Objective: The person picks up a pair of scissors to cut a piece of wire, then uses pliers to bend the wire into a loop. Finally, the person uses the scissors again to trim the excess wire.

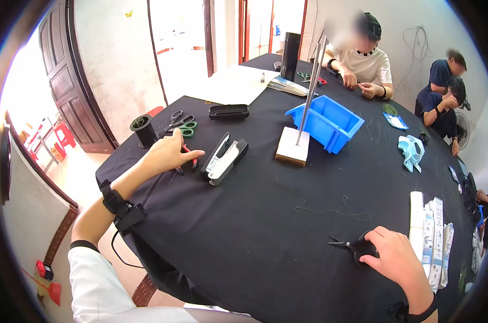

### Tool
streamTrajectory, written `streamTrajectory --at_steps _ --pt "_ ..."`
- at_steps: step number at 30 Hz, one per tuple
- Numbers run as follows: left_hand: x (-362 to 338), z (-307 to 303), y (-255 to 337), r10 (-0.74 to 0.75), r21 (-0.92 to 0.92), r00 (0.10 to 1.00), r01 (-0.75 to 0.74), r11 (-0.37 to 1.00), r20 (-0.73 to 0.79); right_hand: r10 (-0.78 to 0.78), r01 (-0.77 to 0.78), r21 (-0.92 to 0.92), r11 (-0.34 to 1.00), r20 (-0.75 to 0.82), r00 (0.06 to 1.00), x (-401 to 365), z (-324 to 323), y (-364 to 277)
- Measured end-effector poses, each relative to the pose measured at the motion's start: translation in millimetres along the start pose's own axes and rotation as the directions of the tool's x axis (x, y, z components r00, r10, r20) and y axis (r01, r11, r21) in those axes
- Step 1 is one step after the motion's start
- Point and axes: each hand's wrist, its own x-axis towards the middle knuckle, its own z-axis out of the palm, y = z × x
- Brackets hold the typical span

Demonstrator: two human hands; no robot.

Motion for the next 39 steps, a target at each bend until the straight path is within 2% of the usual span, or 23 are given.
streamTrajectory --at_steps 3,5,9,10,13,14,15,17,19,21,22,23,25,28,31,32,35,38,39 --pt "4.2 5.4 -6.6 0.082 0.031 0.995 -0.08 0.996 -0.063 -0.035 0.035 -0.059 0.998 0.005 0.999 -1.7 -1.6 8.9" --pt "2.1 0.3 -3.0 0.084 0.004 0.996 -0.084 0.996 -0.033 -0.06 0.059 -0.106 0.993 -0.008 0.998 -2.0 -0.4 15.1" --pt "-8.7 -15.9 11.9 0.109 -0.114 0.992 -0.115 0.987 -0.058 -0.015 0.016 -0.043 0.999 0.018 1.0 -2.5 -1.9 17.4" --pt "-17.4 -27.7 21.2 -0.044 -0.252 0.994 0.069 0.965 0.102 -0.007 0.008 -0.036 0.999 0.017 1.0 -2.5 -2.7 14.3" --pt "-24.2 -35.1 21.7 -0.052 -0.47 0.998 0.055 0.881 0.019 0.014 -0.012 -0.029 1.0 0.038 0.999 -2.7 -4.6 14.7" --pt "-24.6 -36.7 22.5 -0.017 -0.505 0.999 -0.005 0.863 -0.04 0.024 -0.022 -0.027 0.999 0.051 0.998 -2.9 -4.3 16.0" --pt "-24.3 -36.8 26.7 0.071 -0.549 0.988 -0.137 0.825 -0.14 0.032 -0.031 -0.017 0.999 0.061 0.998 -2.5 -4.1 17.3" --pt "-32.7 -40.0 48.4 0.143 -0.696 0.983 -0.181 0.695 -0.113 0.04 -0.04 -0.003 0.999 0.084 0.996 1.3 -4.8 19.6" --pt "-45.1 -35.3 77.7 0.263 -0.867 0.963 -0.076 0.493 0.065 0.049 -0.047 -0.031 0.998 0.09 0.995 2.7 -4.5 18.6" --pt "-66.0 -37.2 110.2 0.354 -0.712 0.934 -0.217 0.667 0.047 0.055 -0.051 -0.048 0.998 0.095 0.994 3.5 -4.3 17.7" --pt "-63.4 -14.9 113.1 0.521 -0.512 0.836 -0.528 0.678 -0.172 0.05 -0.045 -0.049 0.998 0.091 0.995 3.5 -4.5 17.1" --pt "-64.2 5.6 119.9 0.579 -0.405 0.776 -0.627 0.666 -0.249 0.047 -0.043 -0.049 0.998 0.087 0.995 2.6 -4.4 16.8" --pt "-68.2 19.5 129.5 0.647 -0.268 0.755 -0.649 0.712 -0.108 0.036 -0.033 -0.049 0.998 0.075 0.997 0.2 -3.0 16.8" --pt "-77.3 17.7 135.1 0.711 -0.024 0.699 -0.712 0.702 0.079 0.003 -0.001 -0.032 0.999 0.077 0.997 0.4 -2.3 22.7" --pt "-71.9 7.8 134.1 0.64 -0.022 0.767 -0.64 0.768 0.052 0.007 -0.013 0.039 0.999 0.133 0.991 1.1 -5.2 36.4" --pt "-67.1 13.8 128.6 0.638 0.017 0.762 -0.641 0.768 -0.112 0.027 -0.038 0.062 0.997 0.166 0.986 1.1 -7.0 40.7" --pt "-45.2 18.4 110.0 0.547 0.242 0.779 -0.492 0.836 -0.307 0.049 -0.068 0.084 0.994 0.205 0.977 -0.7 -7.7 53.9" --pt "-23.0 20.2 87.4 0.434 0.327 0.889 -0.372 0.869 -0.144 0.074 -0.087 0.052 0.995 0.217 0.973 -6.2 -8.5 58.8" --pt "-17.6 21.3 81.1 0.421 0.222 0.899 -0.389 0.894 -0.12 0.081 -0.095 0.052 0.994 0.226 0.971 -7.0 -9.4 58.2"
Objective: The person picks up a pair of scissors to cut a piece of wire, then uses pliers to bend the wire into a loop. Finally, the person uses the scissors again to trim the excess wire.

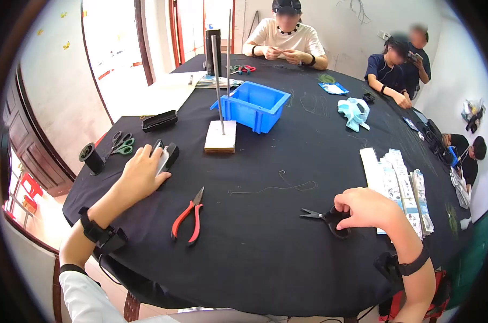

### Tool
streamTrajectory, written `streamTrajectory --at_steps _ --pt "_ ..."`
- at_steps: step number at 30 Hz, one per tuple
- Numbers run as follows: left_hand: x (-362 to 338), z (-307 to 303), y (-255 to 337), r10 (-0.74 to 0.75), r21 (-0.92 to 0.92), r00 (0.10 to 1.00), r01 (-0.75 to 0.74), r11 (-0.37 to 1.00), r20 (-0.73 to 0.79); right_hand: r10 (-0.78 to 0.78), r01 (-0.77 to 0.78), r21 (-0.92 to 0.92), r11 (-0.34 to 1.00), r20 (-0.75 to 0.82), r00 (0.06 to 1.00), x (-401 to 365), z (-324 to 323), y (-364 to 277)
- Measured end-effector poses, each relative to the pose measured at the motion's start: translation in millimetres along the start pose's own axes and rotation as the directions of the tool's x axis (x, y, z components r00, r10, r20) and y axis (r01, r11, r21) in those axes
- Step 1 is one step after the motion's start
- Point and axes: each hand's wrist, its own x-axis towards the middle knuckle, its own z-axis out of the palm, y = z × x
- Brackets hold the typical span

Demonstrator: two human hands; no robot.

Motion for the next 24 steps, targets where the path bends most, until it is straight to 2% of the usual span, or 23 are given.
streamTrajectory --at_steps 3,6,10,12,13,16,17,19,20,22,24 --pt "2.5 0.2 -8.4 0.006 0.019 1.0 -0.006 1.0 0.025 0.037 -0.039 0.057 0.998 0.039 0.999 0.6 -3.3 1.9" --pt "7.7 8.5 -23.0 0.055 0.026 0.997 -0.054 0.998 -0.053 0.05 -0.056 0.091 0.994 0.077 0.996 2.4 -9.8 5.2" --pt "13.7 6.9 -31.0 -0.001 0.008 1.0 0.001 1.0 -0.008 0.027 -0.037 0.111 0.993 0.093 0.995 9.4 -12.2 17.0" --pt "11.1 1.0 -20.8 0.136 0.081 0.975 -0.123 0.989 -0.179 0.037 -0.046 0.1 0.994 0.087 0.996 14.9 -14.3 19.5" --pt "9.8 -3.8 -13.6 0.204 0.121 0.943 -0.177 0.977 -0.261 0.067 -0.069 0.04 0.997 0.038 0.997 14.7 -17.8 12.4" --pt "10.3 -31.5 14.8 0.306 -0.289 0.944 -0.33 0.899 -0.123 0.061 -0.04 0.192 0.98 -0.106 0.992 24.5 -22.8 4.9" --pt "9.2 -38.3 23.9 0.282 -0.444 0.959 -0.267 0.856 -0.033 0.001 0.029 0.294 0.955 -0.102 0.995 31.5 -22.3 7.2" --pt "11.2 -38.7 34.0 0.266 -0.692 0.957 -0.112 0.713 0.119 0.016 0.037 0.517 0.855 -0.097 0.995 47.4 -20.9 3.9" --pt "13.0 -31.9 32.3 0.292 -0.754 0.945 -0.082 0.651 0.149 0.027 0.039 0.616 0.787 -0.098 0.995 55.7 -19.4 2.6" --pt "17.6 -24.1 31.8 0.238 -0.842 0.901 0.209 0.497 0.364 0.027 0.091 0.673 0.734 -0.163 0.986 71.1 -12.2 5.6" --pt "18.9 -7.9 23.0 0.311 -0.893 0.852 0.328 0.309 0.421 0.032 0.12 0.755 0.645 -0.184 0.982 80.8 -5.9 8.0"
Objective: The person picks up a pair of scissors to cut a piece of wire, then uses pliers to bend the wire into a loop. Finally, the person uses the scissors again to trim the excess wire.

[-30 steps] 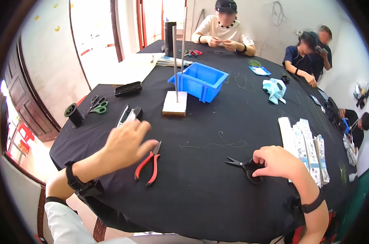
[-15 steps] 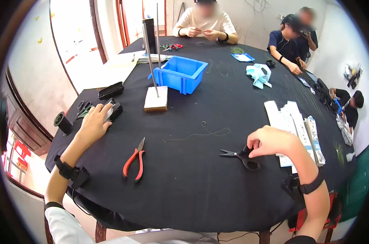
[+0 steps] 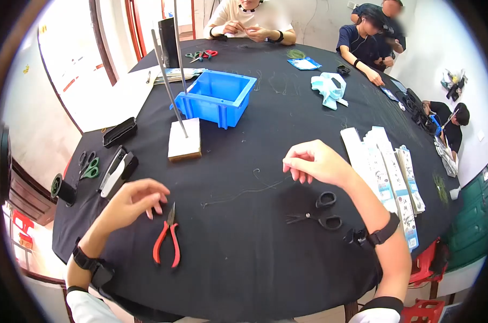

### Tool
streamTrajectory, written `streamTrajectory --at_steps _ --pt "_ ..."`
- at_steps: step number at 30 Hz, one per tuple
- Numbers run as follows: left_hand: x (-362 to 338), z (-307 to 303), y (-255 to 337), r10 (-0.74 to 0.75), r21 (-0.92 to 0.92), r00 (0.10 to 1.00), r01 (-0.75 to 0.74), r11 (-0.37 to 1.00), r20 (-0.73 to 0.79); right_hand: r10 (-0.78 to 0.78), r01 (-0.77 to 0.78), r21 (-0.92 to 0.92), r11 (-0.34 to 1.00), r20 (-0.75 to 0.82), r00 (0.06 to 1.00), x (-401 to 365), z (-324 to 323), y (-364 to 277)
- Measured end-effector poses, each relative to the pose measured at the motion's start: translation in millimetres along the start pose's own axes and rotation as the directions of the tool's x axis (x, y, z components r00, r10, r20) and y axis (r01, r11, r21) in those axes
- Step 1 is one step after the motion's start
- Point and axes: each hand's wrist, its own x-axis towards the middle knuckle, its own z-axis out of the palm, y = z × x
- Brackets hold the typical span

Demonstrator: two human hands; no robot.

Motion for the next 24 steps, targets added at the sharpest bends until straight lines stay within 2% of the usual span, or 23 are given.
streamTrajectory --at_steps 2,6,9,11,13,16,18,24 --pt "0.8 -0.4 -9.8 0.005 -0.075 1.0 -0.006 0.997 -0.002 0.01 -0.006 0.147 0.989 -0.027 1.0 2.9 3.2 6.2" --pt "1.5 -6.8 -20.4 -0.021 -0.25 1.0 0.016 0.968 -0.016 0.035 -0.023 0.22 0.975 -0.051 0.998 12.8 8.2 28.5" --pt "0.0 -5.8 -18.0 -0.052 -0.281 0.998 0.044 0.959 -0.023 0.073 -0.062 0.253 0.965 -0.034 0.997 15.4 5.5 29.1" --pt "3.8 -7.8 -12.4 -0.091 -0.218 0.996 0.09 0.972 0.01 0.094 -0.084 0.262 0.961 -0.029 0.995 11.8 4.6 26.6" --pt "6.0 -9.0 -13.1 -0.113 -0.188 0.993 0.116 0.975 0.025 0.096 -0.091 0.246 0.965 -0.01 0.995 12.4 6.6 25.3" --pt "12.4 -15.2 -10.2 -0.119 -0.14 0.988 0.133 0.981 0.101 0.096 -0.094 0.092 0.991 -0.011 0.995 10.2 11.7 17.5" --pt "16.6 -18.9 -10.3 -0.129 -0.156 0.982 0.15 0.976 0.134 0.032 -0.031 -0.055 0.998 0.016 0.999 7.5 12.2 12.2" --pt "19.4 -20.1 -10.0 -0.103 -0.174 0.983 0.13 0.976 0.152 0.022 -0.041 -0.153 0.987 -0.124 0.992 5.9 26.5 5.9"
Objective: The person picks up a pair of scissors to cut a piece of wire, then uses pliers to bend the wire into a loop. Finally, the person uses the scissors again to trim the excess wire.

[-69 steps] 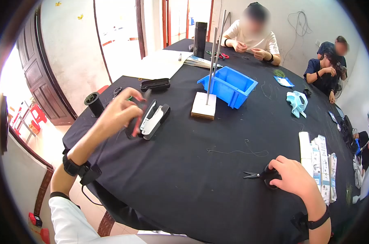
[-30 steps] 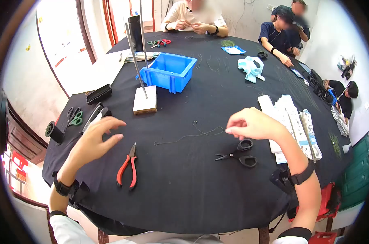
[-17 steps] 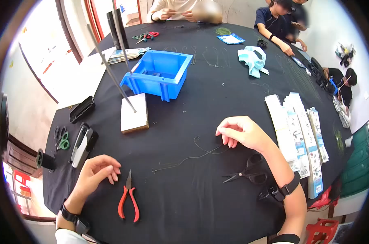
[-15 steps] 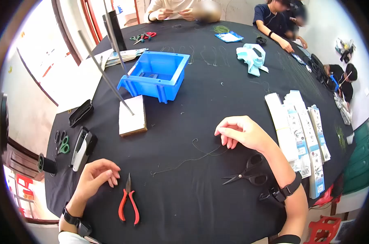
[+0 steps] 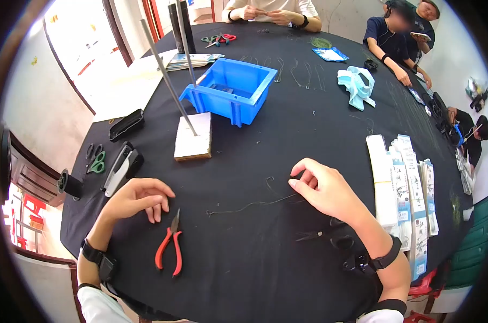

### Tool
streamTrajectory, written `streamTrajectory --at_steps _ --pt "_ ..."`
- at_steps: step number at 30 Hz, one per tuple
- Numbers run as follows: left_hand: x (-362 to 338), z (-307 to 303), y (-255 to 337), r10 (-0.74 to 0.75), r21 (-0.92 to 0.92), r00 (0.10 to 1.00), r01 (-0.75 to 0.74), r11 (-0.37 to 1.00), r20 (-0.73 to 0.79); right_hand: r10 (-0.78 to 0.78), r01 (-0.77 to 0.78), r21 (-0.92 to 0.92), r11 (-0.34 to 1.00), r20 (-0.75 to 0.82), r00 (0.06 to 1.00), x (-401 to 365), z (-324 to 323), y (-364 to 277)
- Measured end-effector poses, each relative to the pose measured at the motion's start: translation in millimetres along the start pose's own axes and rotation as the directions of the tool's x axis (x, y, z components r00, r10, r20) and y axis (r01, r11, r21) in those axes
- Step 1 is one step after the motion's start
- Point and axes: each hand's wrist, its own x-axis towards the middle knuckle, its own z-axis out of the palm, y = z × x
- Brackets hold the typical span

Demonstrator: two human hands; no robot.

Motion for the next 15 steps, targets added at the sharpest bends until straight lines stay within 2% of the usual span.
streamTrajectory --at_steps 9,12,15 --pt "2.0 11.9 -12.8 0.105 0.133 0.986 -0.088 0.987 -0.126 -0.039 0.0 -0.209 0.978 -0.186 0.982 -5.7 14.8 -27.1" --pt "-0.3 13.3 -16.6 0.15 0.161 0.98 -0.128 0.979 -0.132 -0.271 0.248 -0.254 0.935 -0.06 0.961 -2.1 28.8 -44.6" --pt "-3.6 21.6 -13.2 0.171 0.216 0.97 -0.132 0.968 -0.173 -0.333 0.345 -0.221 0.912 0.091 0.938 3.1 58.0 -59.7"
